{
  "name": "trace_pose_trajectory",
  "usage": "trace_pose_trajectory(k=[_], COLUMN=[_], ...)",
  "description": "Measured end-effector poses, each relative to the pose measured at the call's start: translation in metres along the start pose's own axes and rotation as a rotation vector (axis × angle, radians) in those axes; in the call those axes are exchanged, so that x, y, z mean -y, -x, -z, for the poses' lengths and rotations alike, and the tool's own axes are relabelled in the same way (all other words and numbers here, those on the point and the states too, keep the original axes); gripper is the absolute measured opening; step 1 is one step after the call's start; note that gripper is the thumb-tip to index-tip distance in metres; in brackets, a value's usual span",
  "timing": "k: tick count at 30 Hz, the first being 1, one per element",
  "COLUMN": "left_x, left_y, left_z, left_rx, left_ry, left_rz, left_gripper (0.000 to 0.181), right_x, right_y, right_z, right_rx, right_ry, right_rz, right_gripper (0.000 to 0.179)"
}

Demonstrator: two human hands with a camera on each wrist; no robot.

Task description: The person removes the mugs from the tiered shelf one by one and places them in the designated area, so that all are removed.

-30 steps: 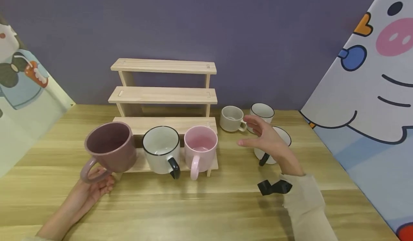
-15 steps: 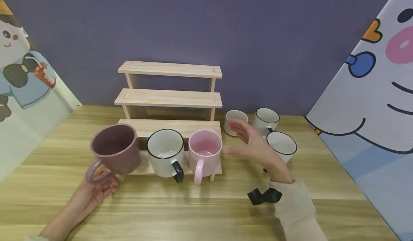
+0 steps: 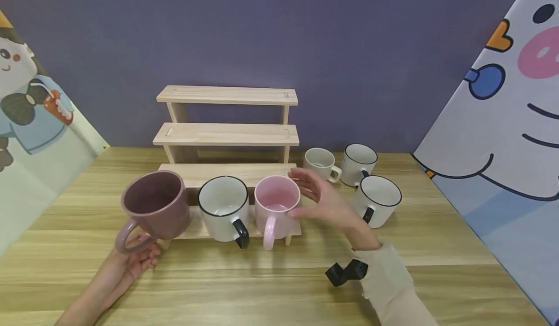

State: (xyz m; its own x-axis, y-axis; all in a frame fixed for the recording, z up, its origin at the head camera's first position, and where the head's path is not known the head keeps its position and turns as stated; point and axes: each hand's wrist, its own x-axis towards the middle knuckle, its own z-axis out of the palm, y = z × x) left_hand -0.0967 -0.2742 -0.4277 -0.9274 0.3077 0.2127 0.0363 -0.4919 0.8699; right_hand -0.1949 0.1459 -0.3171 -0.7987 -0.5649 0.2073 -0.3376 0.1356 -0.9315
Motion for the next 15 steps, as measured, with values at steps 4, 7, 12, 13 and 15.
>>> trace_pose_trajectory(k=[4,7,12,13,15], left_x=[-0.001,0.0,0.001,0.001,0.002], left_y=[0.0,0.0,-0.001,-0.001,-0.002], left_z=[0.0,0.001,0.002,0.003,0.004], left_rx=[0.045,0.077,0.09,0.094,0.098], left_ry=[0.025,0.046,0.057,0.06,0.064], left_rz=[-0.021,-0.037,-0.045,-0.048,-0.052], left_gripper=[0.038,0.039,0.041,0.041,0.041], right_x=[0.0,0.001,0.0,-0.001,0.0], right_y=[0.0,-0.001,-0.003,-0.003,-0.003], right_z=[-0.007,-0.013,-0.021,-0.022,-0.024], right_rx=[-0.016,-0.024,-0.067,-0.075,-0.088], right_ry=[0.058,0.086,0.091,0.092,0.093], right_rz=[0.017,0.029,0.015,0.006,-0.016], right_gripper=[0.086,0.089,0.093,0.094,0.094])
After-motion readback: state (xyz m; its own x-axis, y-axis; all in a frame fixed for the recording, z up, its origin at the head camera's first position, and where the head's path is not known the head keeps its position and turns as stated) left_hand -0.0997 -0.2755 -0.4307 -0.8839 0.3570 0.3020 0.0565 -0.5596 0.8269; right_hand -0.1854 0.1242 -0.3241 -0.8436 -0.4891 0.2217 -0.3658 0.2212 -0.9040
